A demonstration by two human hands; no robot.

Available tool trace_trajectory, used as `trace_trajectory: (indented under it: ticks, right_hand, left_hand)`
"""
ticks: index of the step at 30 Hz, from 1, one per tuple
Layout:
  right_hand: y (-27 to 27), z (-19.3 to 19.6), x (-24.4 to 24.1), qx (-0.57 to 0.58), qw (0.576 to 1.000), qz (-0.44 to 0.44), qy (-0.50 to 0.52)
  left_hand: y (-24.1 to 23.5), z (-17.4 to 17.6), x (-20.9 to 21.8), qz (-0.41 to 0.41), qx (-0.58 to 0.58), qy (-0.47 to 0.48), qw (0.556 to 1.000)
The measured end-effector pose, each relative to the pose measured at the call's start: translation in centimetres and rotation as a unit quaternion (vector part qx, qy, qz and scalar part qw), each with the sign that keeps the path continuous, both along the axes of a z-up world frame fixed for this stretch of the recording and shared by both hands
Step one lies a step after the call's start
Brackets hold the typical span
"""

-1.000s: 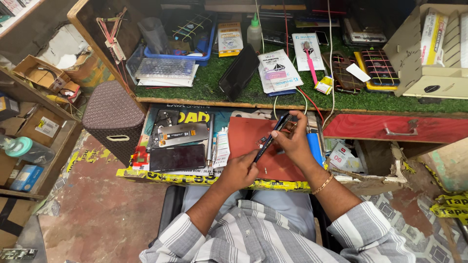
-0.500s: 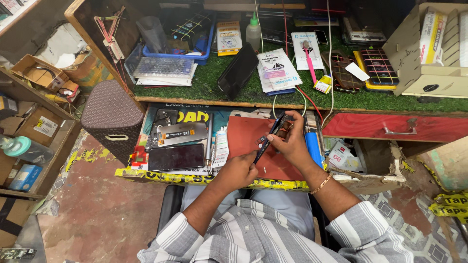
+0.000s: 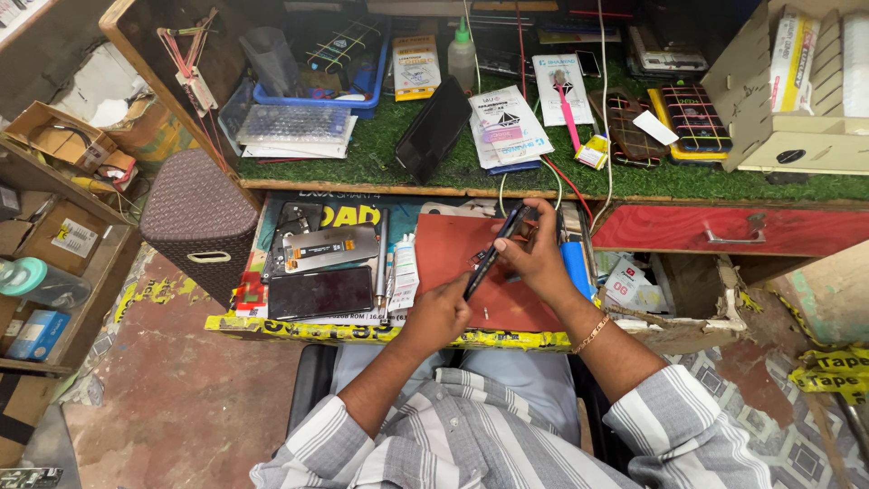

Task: The person uses a small metal tool to pry open the back cover of a smartphone, then removes the cover to expose the internal components. They continue to manipulate the phone's internals with a screwdriver-like tool.

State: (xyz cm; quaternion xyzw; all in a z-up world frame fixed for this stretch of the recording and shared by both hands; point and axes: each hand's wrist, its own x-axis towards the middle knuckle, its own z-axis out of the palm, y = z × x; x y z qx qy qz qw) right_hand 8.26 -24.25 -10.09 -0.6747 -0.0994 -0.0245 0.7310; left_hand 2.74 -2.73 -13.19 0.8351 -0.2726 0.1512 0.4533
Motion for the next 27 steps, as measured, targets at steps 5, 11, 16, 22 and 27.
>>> trace_trajectory:
  ticks: [5,11,16,22,27]
  right_hand:
    - [0.8,-0.2,0.3,0.049,0.992,0.004,0.114]
    - [0.8,-0.6,0.4,0.043,0.993,-0.010,0.105]
    - [0.3,-1.3,0.6,0.047,0.993,-0.010,0.109]
    - [0.1,-1.3,0.8,0.102,0.986,0.030,0.130]
    - [0.1,-0.9,0.5,0.100,0.984,0.042,0.140]
  left_hand:
    - [0.4,-0.9,0.9,-0.004,-0.038,0.031,0.999]
    - [0.4,-1.8,1.0,0.001,-0.026,0.009,1.000]
    - [0.9,-1.3,1.1,-0.023,-0.036,0.030,0.999]
    - [1.5,1.1,0.3,-0.070,-0.081,0.024,0.994]
    - [1.7,2.1,0.0,-0.086,-0.078,0.022,0.993]
